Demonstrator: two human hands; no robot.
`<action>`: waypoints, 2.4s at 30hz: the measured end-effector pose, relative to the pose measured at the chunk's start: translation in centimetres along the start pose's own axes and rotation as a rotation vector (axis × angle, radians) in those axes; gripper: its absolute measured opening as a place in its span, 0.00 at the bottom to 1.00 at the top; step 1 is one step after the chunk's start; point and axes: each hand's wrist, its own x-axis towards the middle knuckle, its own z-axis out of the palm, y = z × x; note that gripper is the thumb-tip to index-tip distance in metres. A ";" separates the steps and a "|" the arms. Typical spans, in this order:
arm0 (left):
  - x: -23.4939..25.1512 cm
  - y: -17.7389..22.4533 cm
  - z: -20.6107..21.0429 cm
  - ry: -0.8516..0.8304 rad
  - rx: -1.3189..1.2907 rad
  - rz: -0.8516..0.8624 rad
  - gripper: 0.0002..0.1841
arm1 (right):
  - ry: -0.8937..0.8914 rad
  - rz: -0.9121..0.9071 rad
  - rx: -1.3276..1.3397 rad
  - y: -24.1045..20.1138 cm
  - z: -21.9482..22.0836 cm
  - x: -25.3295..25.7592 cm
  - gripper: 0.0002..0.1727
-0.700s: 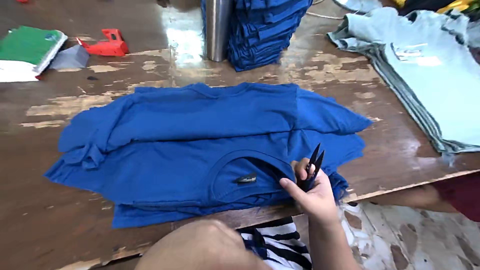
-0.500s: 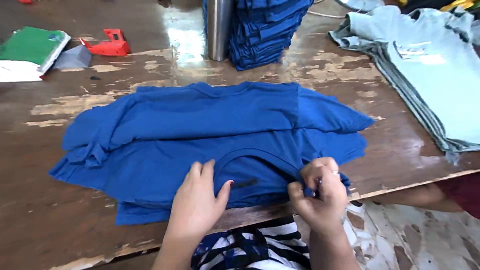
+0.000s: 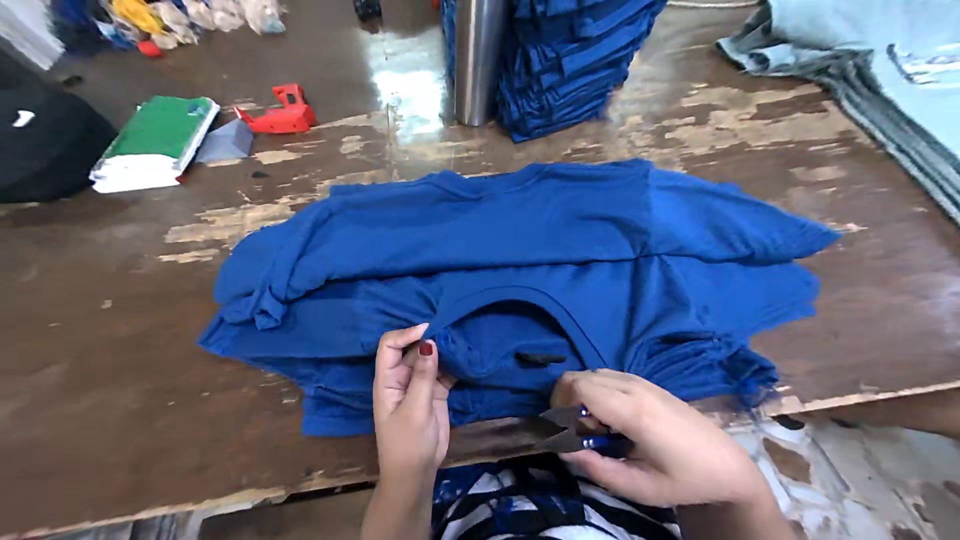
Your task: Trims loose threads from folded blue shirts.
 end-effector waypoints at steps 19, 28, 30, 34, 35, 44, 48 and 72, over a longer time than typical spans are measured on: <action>-2.9 -1.4 -1.7 -0.149 0.258 0.226 0.05 | 0.301 0.169 -0.297 -0.4 6.1 2.7 0.23; -3.0 -1.5 -2.0 -0.194 0.240 0.212 0.05 | 0.275 0.215 -0.140 -0.7 6.2 3.9 0.23; -3.0 -1.4 -2.0 -0.193 0.163 0.194 0.04 | 0.304 0.221 0.043 -0.5 5.6 3.8 0.23; -3.0 -1.4 -1.9 -0.205 0.073 0.173 0.02 | 0.493 0.104 0.235 -0.5 5.5 4.8 0.14; -3.1 -1.5 -2.0 -0.214 0.088 0.180 0.02 | 0.517 0.082 0.199 -0.7 5.6 5.3 0.13; -3.4 -1.2 -3.1 -0.250 0.120 0.162 0.02 | 0.168 -0.191 0.610 -2.5 3.1 2.7 0.11; -3.4 -1.1 -2.4 -0.205 0.366 0.274 0.04 | 0.195 -0.065 0.408 -1.4 2.9 2.5 0.10; 0.0 7.5 -0.4 -0.839 1.519 0.159 0.23 | 0.318 0.244 1.278 0.4 6.3 4.2 0.06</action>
